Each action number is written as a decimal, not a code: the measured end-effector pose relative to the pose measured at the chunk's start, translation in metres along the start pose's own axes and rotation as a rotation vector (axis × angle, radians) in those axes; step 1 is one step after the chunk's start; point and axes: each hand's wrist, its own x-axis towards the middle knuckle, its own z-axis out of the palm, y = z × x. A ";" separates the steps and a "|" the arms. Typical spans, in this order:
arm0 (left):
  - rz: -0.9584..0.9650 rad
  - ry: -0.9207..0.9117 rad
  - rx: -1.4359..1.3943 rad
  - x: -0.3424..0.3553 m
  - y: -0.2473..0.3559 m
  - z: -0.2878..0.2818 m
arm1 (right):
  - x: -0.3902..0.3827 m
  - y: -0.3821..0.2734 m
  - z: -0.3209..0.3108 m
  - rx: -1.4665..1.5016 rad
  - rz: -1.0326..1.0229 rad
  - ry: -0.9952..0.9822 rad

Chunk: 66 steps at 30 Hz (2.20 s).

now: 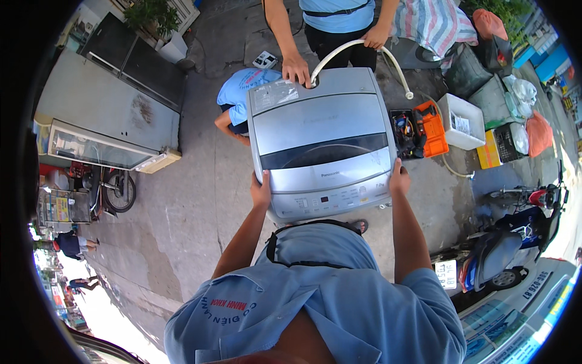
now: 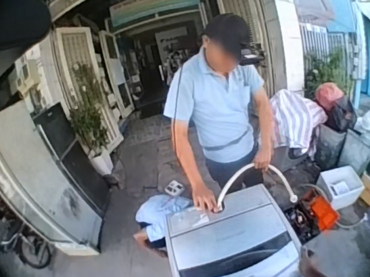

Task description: The person uses a cordless drill to remove screws from the back panel of a washing machine. They then work with a coworker to reposition the machine upright and connect a hose to the top of the unit.

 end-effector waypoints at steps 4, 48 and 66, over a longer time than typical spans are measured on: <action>0.000 -0.002 -0.004 -0.001 0.000 -0.001 | -0.001 -0.001 -0.001 -0.007 0.018 -0.010; -0.044 -0.020 0.030 -0.001 0.005 -0.003 | 0.003 0.004 0.005 0.056 -0.054 0.034; -0.007 -0.032 0.001 0.002 0.002 -0.001 | -0.001 -0.001 -0.002 0.029 0.010 -0.004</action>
